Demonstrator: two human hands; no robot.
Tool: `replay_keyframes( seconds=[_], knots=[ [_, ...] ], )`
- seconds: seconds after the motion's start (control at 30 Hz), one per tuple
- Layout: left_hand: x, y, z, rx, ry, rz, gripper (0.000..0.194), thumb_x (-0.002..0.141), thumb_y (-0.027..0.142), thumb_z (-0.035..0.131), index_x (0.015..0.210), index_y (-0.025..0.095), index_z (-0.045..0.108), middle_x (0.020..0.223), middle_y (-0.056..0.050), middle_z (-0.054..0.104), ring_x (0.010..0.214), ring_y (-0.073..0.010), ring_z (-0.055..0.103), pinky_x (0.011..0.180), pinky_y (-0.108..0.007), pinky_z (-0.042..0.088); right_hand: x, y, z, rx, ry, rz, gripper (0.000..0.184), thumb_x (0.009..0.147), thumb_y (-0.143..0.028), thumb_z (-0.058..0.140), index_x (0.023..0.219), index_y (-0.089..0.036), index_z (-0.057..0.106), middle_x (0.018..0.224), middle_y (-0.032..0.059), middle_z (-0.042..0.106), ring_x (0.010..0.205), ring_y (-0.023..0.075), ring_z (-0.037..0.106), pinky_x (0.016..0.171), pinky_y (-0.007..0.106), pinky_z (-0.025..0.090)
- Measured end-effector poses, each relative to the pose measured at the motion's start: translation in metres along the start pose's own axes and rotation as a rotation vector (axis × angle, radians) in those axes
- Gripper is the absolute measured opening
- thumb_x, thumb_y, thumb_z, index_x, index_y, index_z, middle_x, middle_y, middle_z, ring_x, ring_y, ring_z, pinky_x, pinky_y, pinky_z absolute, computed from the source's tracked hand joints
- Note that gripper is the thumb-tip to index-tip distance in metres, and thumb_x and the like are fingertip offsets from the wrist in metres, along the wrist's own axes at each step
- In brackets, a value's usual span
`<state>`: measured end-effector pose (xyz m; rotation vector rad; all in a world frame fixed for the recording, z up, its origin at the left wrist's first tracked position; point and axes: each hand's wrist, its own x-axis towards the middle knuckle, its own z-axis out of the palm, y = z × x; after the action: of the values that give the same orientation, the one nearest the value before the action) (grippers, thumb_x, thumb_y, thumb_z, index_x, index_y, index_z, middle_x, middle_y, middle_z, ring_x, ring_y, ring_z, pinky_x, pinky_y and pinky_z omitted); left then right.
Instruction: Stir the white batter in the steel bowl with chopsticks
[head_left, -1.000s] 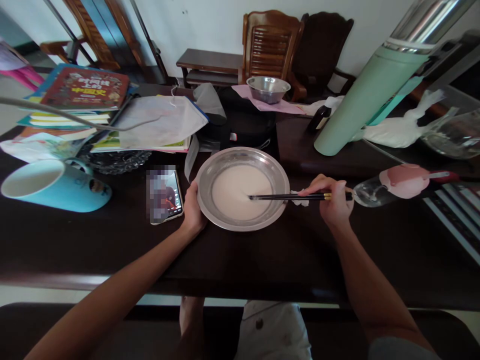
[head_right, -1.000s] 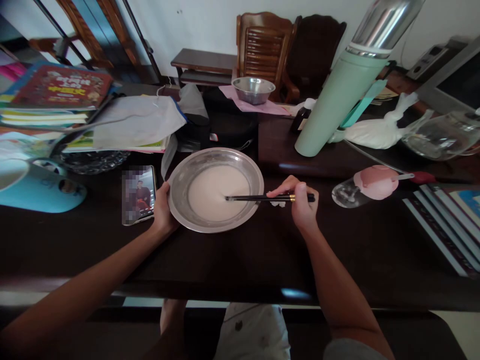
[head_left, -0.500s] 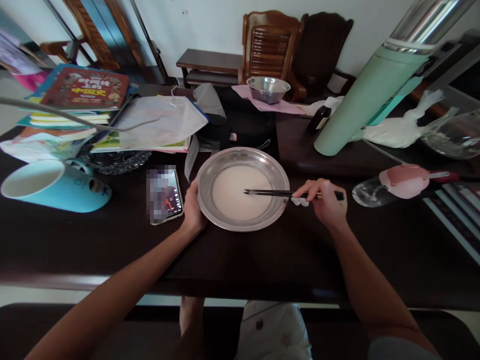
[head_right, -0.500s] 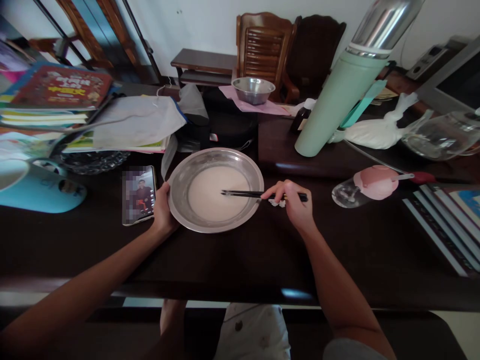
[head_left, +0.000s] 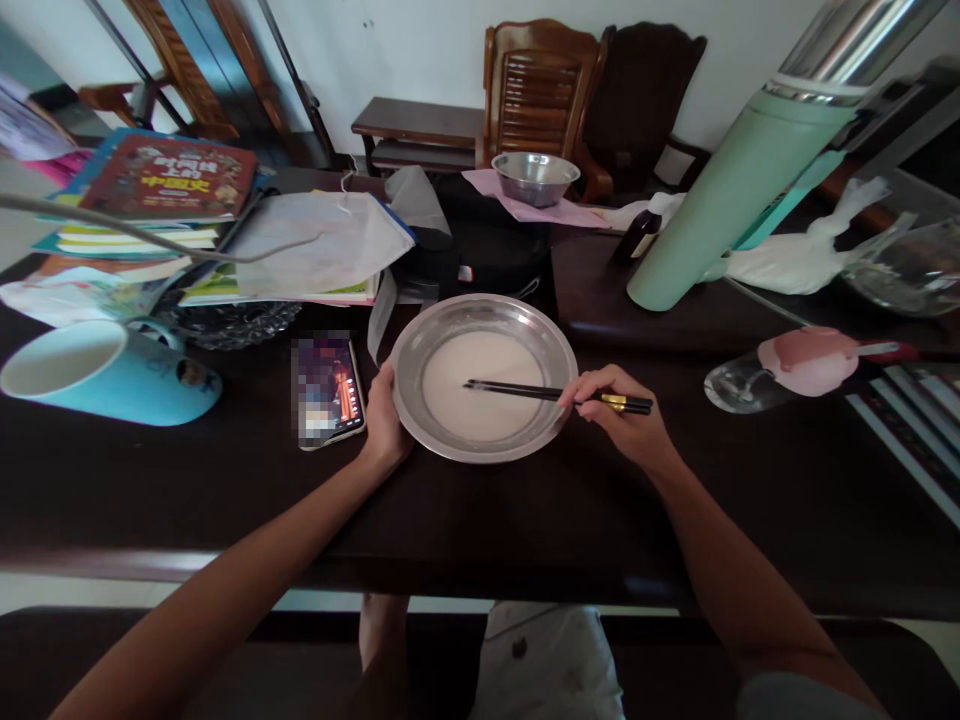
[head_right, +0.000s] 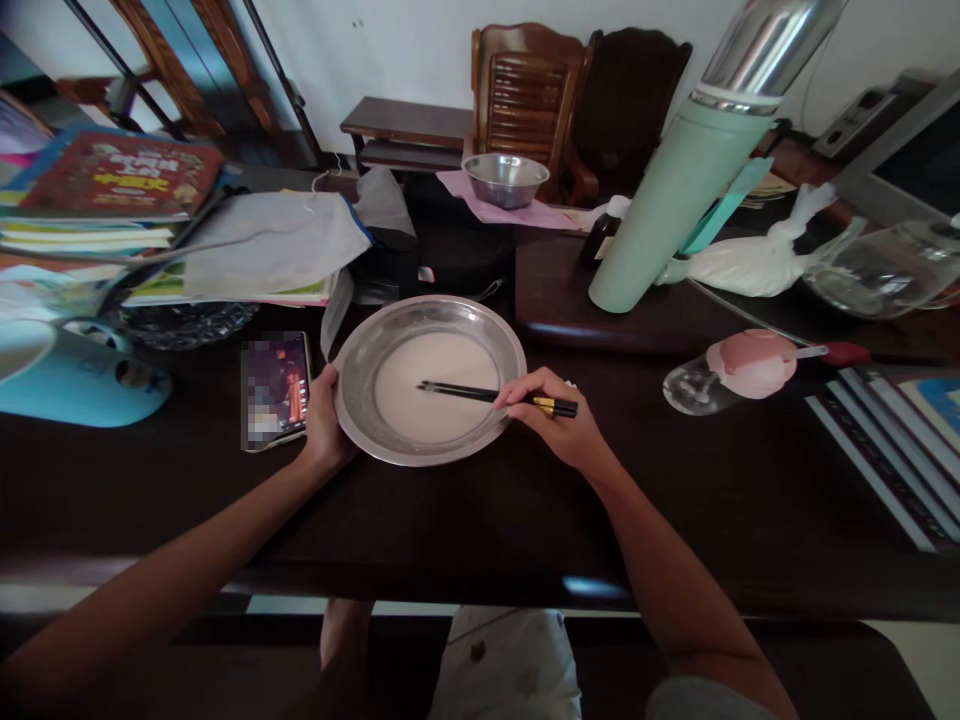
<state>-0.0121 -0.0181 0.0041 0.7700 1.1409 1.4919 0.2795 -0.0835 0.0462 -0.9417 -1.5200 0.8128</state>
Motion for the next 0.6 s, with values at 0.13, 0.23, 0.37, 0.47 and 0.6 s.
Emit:
replay_keyframes(
  seconds=[0.13,0.23,0.37,0.47,0.6],
  knots=[
    [-0.001,0.001,0.000,0.002,-0.003,-0.003,0.033,0.085,0.057,0.079,0.081,0.025,0.070,0.080,-0.002,0.078,0.098,-0.0280,0.078,0.085,-0.036,0.068,0.003,0.003,-0.004,0.027,0.268,-0.036,0.040,0.104,-0.056,0.078,0.083,-0.027,0.059,0.070,-0.0004,0.079,0.053,0.0145,0.059,0.051,0.030,0.047],
    [0.000,0.002,0.001,-0.017,-0.004,-0.034,0.034,0.081,0.059,0.081,0.078,0.027,0.070,0.077,-0.003,0.077,0.095,-0.0299,0.078,0.079,-0.037,0.068,0.007,0.003,-0.006,0.123,0.272,-0.111,0.047,0.107,-0.061,0.071,0.079,-0.028,0.054,0.055,-0.0048,0.065,0.044,0.0136,0.050,0.046,0.030,0.039],
    [-0.001,0.002,0.001,-0.008,-0.003,-0.027,0.035,0.078,0.060,0.084,0.077,0.028,0.071,0.081,-0.004,0.078,0.098,-0.0303,0.077,0.081,-0.037,0.068,0.005,0.003,0.000,0.186,0.104,-0.070,0.049,0.108,-0.064,0.067,0.078,-0.028,0.054,0.055,-0.0043,0.065,0.047,0.0149,0.050,0.050,0.031,0.041],
    [-0.001,0.002,0.001,-0.002,-0.017,-0.008,0.034,0.080,0.060,0.084,0.078,0.028,0.072,0.081,-0.003,0.078,0.097,-0.0302,0.077,0.085,-0.038,0.068,-0.001,0.002,0.004,0.123,0.038,0.025,0.048,0.107,-0.068,0.067,0.082,-0.028,0.058,0.072,0.0008,0.080,0.058,0.0175,0.062,0.056,0.033,0.050],
    [0.000,0.001,-0.001,0.007,-0.018,-0.019,0.034,0.083,0.060,0.081,0.081,0.027,0.074,0.079,-0.004,0.077,0.094,-0.0292,0.077,0.081,-0.037,0.068,-0.003,0.003,0.003,0.044,0.110,0.025,0.045,0.107,-0.061,0.072,0.080,-0.027,0.061,0.085,0.0044,0.088,0.065,0.0188,0.069,0.064,0.036,0.057]
  ],
)
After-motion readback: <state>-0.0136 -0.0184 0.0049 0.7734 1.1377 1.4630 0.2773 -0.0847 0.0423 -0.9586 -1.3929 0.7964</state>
